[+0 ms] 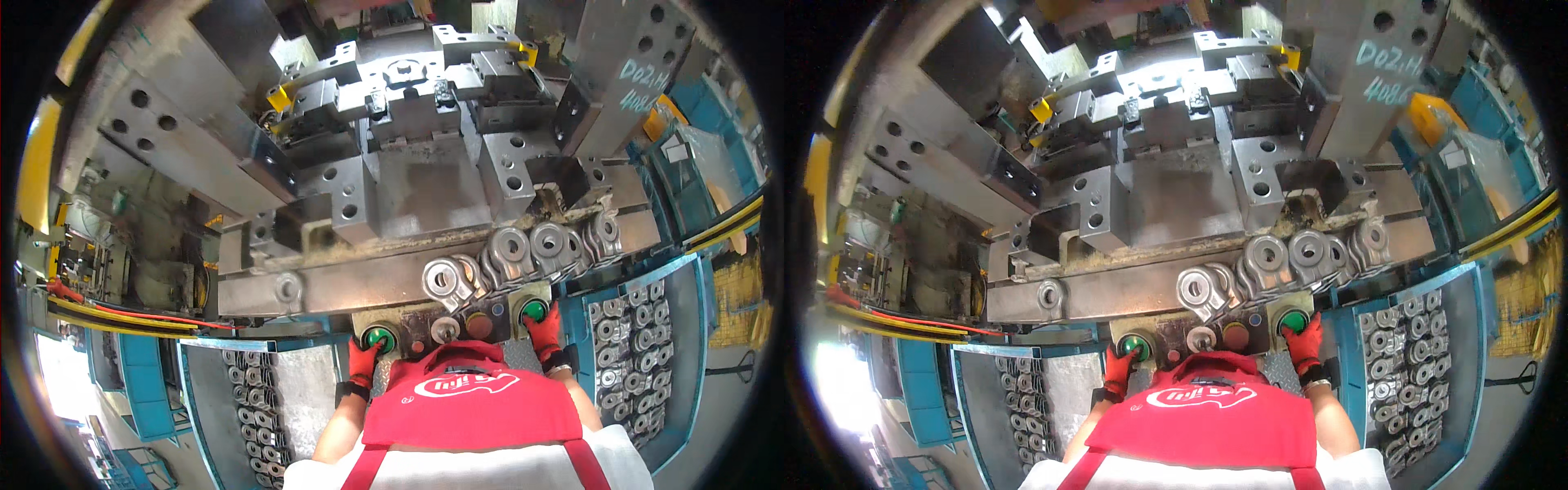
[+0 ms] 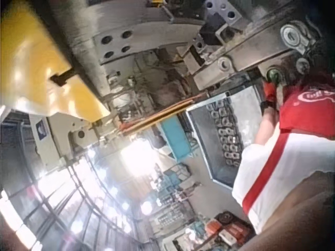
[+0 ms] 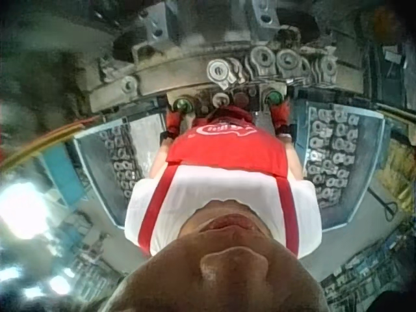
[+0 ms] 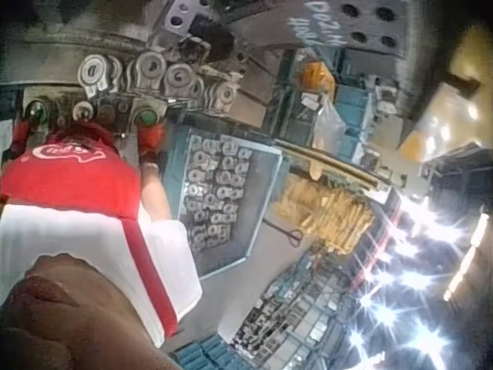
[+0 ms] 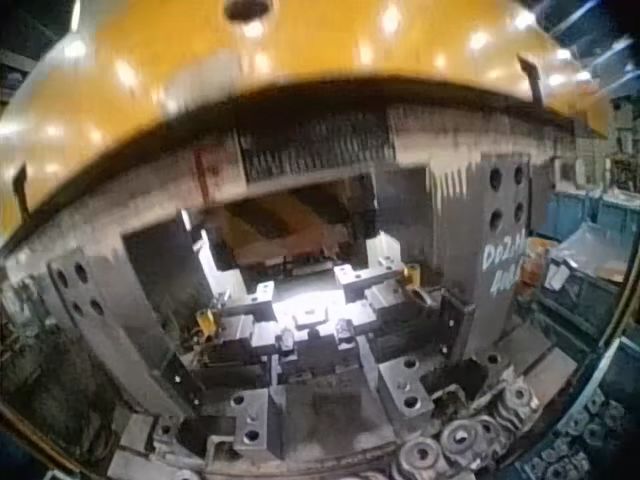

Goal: Operating a metal stamping press by loading blanks, triggering the press with dual safety buttons, and unloading formed parts into a bin.

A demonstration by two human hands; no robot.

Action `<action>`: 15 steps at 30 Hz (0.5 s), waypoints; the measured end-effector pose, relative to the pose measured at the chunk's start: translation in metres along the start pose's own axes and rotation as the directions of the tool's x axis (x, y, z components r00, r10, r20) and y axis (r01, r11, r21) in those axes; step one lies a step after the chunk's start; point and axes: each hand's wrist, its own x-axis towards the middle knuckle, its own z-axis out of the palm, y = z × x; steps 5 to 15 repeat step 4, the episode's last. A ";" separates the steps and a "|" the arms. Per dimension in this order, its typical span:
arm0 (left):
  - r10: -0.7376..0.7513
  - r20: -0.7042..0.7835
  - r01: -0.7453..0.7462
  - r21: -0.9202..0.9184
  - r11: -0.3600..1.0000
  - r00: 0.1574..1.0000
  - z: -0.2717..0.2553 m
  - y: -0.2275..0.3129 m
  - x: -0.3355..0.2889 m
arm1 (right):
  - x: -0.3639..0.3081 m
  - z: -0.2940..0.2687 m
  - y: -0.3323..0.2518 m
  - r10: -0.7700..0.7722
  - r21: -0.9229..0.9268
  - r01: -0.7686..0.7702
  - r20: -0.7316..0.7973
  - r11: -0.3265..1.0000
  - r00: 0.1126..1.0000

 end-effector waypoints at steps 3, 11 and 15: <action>0.010 0.011 -0.010 0.010 1.000 1.000 0.002 0.006 -0.001 | 0.002 0.003 0.009 0.010 -0.001 -0.010 0.015 1.000 1.000; -0.015 0.010 0.015 0.031 0.999 1.000 0.001 0.007 -0.001 | 0.004 0.004 0.010 -0.003 -0.049 0.003 0.005 0.999 1.000; -0.015 0.010 0.015 0.031 0.999 1.000 0.001 0.007 -0.001 | 0.004 0.004 0.010 -0.003 -0.049 0.003 0.005 0.999 1.000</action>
